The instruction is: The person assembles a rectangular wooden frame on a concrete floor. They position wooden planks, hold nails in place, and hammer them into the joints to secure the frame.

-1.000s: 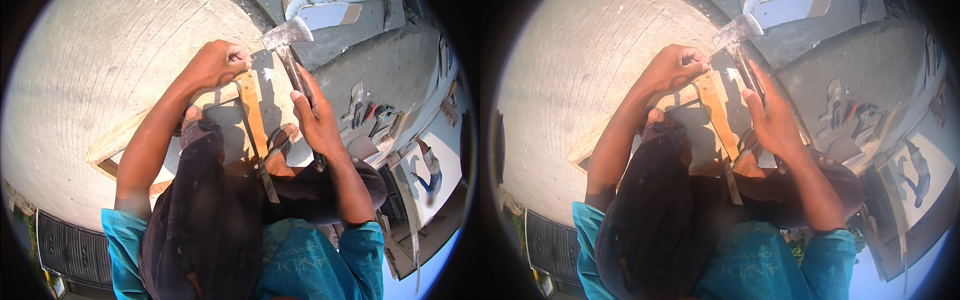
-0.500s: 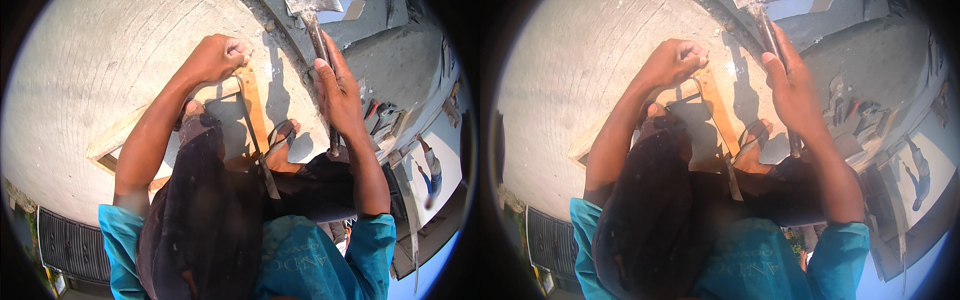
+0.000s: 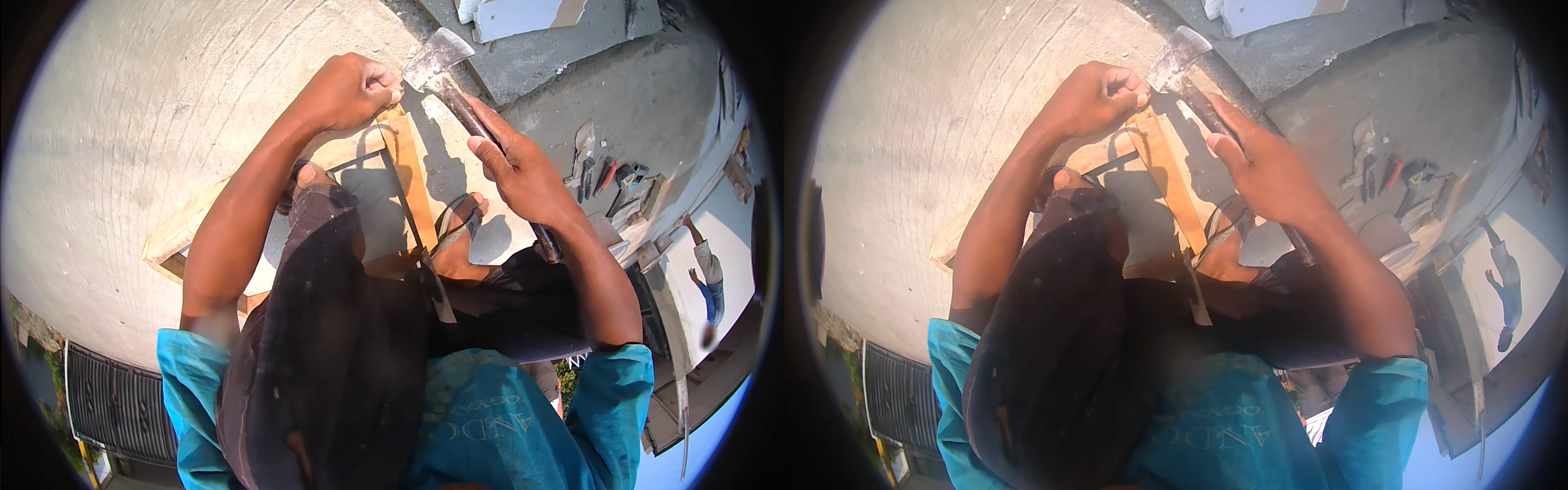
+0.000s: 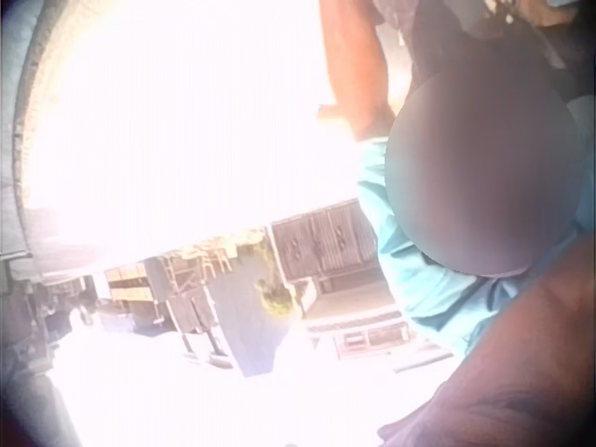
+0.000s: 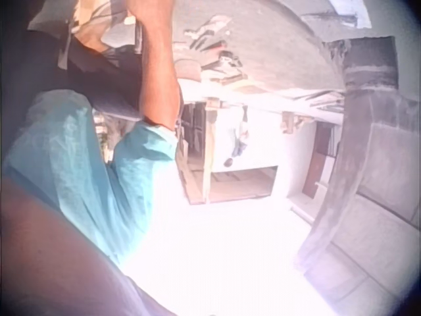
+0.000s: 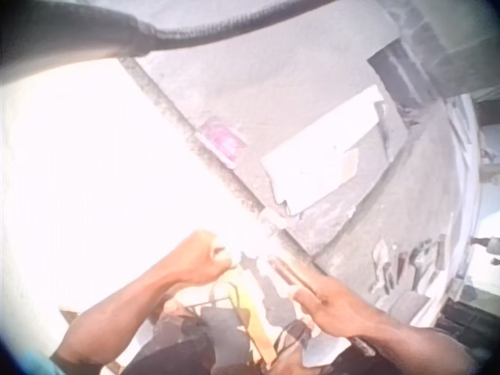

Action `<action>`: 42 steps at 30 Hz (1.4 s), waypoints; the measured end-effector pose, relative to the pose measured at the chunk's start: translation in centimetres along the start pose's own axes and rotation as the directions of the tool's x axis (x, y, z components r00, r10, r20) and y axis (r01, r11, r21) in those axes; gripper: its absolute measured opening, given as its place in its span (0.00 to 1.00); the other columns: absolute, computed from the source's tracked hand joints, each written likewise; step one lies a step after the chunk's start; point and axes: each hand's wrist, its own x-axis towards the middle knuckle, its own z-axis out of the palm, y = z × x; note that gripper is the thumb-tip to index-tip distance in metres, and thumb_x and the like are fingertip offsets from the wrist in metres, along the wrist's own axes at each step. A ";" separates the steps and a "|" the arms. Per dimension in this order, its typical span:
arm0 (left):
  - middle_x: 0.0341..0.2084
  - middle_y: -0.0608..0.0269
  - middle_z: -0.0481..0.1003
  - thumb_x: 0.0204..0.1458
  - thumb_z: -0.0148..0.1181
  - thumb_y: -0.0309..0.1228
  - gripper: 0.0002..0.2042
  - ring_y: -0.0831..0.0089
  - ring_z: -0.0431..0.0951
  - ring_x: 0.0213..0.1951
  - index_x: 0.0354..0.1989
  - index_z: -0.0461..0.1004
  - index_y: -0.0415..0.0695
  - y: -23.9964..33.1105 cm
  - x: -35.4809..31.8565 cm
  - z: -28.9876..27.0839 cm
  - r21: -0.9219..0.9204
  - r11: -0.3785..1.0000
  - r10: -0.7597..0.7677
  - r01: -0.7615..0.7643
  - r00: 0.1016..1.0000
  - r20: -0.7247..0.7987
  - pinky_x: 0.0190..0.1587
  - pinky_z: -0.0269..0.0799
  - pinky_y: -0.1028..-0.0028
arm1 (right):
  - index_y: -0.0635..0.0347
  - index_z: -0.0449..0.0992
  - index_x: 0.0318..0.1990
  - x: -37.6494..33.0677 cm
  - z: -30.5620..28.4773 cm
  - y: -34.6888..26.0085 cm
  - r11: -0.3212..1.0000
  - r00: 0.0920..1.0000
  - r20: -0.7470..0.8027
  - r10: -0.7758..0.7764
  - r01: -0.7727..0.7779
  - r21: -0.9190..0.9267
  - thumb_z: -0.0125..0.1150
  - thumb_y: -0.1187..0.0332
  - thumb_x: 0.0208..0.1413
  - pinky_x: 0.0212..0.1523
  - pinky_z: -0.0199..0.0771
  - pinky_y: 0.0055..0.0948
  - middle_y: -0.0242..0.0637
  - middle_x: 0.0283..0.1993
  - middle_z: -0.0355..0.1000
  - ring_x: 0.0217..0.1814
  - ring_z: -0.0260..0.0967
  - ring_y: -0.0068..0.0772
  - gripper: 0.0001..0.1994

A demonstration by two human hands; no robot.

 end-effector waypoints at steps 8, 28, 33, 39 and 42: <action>0.27 0.62 0.81 0.56 0.64 0.35 0.09 0.71 0.78 0.31 0.35 0.83 0.41 0.5 0.5 -0.7 0.024 0.995 0.093 -0.094 0.995 0.037 0.40 0.73 0.69 | 0.52 0.59 0.76 0.5 -0.3 -0.6 0.991 0.969 -0.240 -0.062 0.088 0.100 0.50 0.57 0.72 0.36 0.67 0.24 0.34 0.38 0.69 0.34 0.65 0.20 0.28; 0.30 0.60 0.83 0.56 0.66 0.37 0.11 0.70 0.80 0.35 0.39 0.84 0.42 -0.1 0.8 -0.6 0.036 0.998 0.051 -0.054 0.996 0.070 0.45 0.74 0.67 | 0.49 0.54 0.78 0.7 -0.8 -1.4 0.955 0.976 -0.206 -0.072 0.127 0.269 0.49 0.59 0.73 0.28 0.62 0.23 0.27 0.30 0.63 0.27 0.58 0.16 0.29; 0.30 0.59 0.83 0.57 0.64 0.37 0.11 0.70 0.80 0.35 0.38 0.84 0.42 0.2 0.5 -0.4 0.047 0.997 0.052 -0.054 0.997 0.055 0.44 0.74 0.68 | 0.47 0.57 0.77 0.2 0.1 0.5 0.999 0.995 0.091 0.026 -0.027 0.018 0.49 0.56 0.70 0.57 0.73 0.35 0.47 0.66 0.70 0.47 0.73 0.31 0.30; 0.37 0.61 0.82 0.55 0.67 0.39 0.14 0.67 0.81 0.44 0.46 0.81 0.46 0.1 -0.6 1.0 0.203 0.975 0.126 -0.094 0.981 -0.150 0.45 0.75 0.64 | 0.45 0.58 0.77 -0.7 -0.8 -0.5 0.972 0.995 -0.018 0.101 -0.094 0.215 0.50 0.55 0.69 0.53 0.73 0.33 0.44 0.58 0.72 0.44 0.71 0.30 0.30; 0.49 0.63 0.78 0.49 0.71 0.40 0.20 0.64 0.76 0.53 0.51 0.78 0.50 -0.6 -4.2 5.2 0.486 0.791 0.561 -0.372 0.759 -0.332 0.44 0.76 0.57 | 0.46 0.58 0.77 -1.0 -0.7 -0.1 0.973 0.994 -0.097 0.041 -0.017 0.232 0.50 0.57 0.69 0.47 0.72 0.31 0.37 0.45 0.73 0.39 0.68 0.26 0.29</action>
